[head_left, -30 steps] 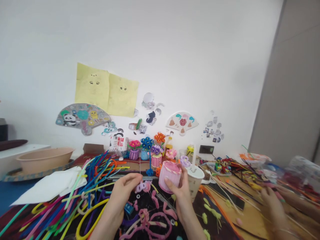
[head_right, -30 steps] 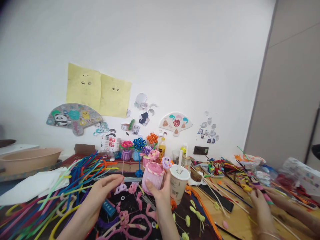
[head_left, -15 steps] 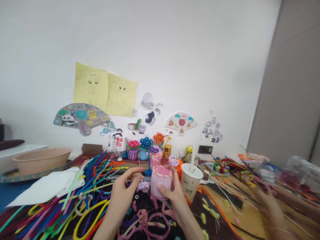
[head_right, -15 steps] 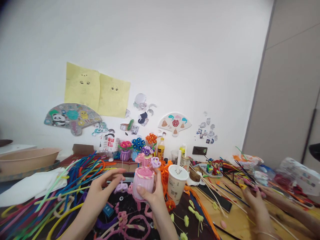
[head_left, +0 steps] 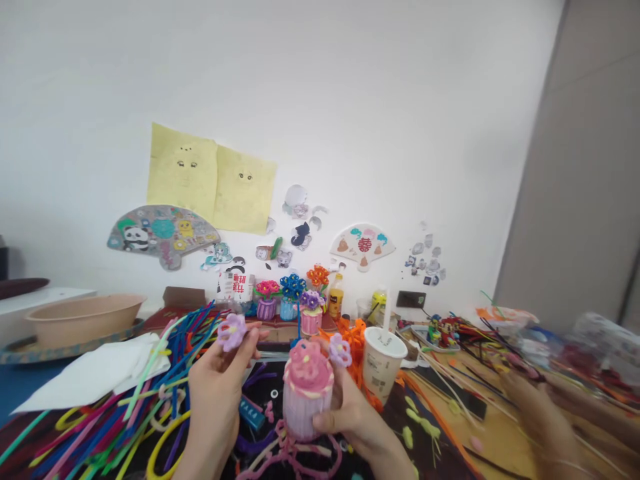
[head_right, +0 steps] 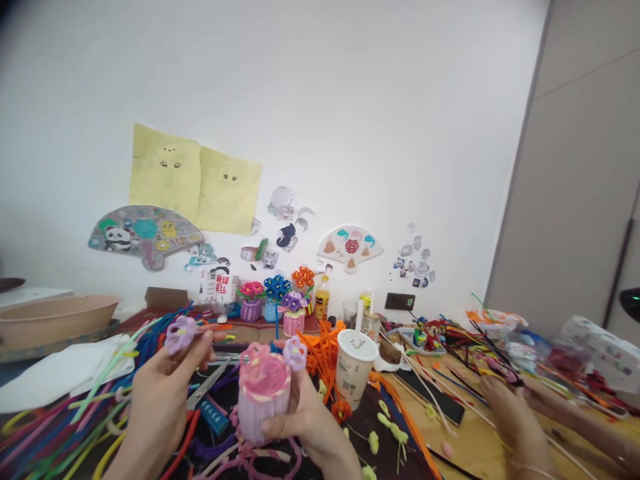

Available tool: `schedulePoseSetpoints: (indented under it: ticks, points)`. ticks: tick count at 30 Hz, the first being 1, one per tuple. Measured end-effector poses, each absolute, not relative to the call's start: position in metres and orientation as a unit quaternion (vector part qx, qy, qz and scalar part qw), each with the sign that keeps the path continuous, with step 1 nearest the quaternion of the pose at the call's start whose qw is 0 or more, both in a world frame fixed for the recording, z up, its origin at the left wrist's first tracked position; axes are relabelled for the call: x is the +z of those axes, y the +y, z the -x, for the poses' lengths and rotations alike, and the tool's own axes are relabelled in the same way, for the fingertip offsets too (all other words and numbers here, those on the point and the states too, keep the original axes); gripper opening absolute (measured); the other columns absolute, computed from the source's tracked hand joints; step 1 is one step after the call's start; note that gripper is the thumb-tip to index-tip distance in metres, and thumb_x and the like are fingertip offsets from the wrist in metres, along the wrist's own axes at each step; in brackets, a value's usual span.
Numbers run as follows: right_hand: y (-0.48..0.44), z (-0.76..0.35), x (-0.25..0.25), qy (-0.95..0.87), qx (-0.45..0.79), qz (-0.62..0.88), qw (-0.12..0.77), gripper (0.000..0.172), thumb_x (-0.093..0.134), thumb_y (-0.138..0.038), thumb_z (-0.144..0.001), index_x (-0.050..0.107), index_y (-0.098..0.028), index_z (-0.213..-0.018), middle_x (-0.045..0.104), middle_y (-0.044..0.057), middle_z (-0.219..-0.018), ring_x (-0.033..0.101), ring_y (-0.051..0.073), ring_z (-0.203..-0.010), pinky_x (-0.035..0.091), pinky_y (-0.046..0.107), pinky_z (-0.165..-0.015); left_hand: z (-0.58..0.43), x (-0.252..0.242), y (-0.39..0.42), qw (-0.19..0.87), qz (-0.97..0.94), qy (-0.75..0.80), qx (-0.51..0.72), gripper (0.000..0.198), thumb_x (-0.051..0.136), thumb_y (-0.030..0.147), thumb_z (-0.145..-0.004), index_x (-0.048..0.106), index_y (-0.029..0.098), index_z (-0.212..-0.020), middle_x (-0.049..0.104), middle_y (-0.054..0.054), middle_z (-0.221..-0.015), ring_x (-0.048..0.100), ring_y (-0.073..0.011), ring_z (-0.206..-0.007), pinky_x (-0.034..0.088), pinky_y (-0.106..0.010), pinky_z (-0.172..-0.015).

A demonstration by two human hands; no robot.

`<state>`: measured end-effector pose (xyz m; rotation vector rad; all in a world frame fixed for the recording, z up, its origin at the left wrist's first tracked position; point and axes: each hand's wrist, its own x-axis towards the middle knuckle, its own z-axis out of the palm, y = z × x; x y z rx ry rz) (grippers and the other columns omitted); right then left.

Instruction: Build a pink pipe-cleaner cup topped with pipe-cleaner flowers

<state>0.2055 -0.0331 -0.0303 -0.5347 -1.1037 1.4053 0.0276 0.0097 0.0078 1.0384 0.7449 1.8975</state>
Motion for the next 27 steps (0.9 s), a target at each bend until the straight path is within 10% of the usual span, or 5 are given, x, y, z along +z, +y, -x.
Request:
schedulePoseSetpoints:
  ticks: [27]
  points:
    - [-0.038,-0.199,-0.020,-0.563,0.583,0.236,0.536,0.115,0.092,-0.014,-0.035,0.037,-0.028,-0.135,0.061,0.007,-0.123,0.055,0.031,-0.119,0.038,0.047,-0.103,-0.027,0.009,-0.008,0.238,-0.672,0.323,0.622,0.021,0.062,0.038,-0.078,0.066,0.018,-0.072,0.067,0.000,-0.061,0.060,-0.0165,-0.055,0.045,-0.024,-0.053]
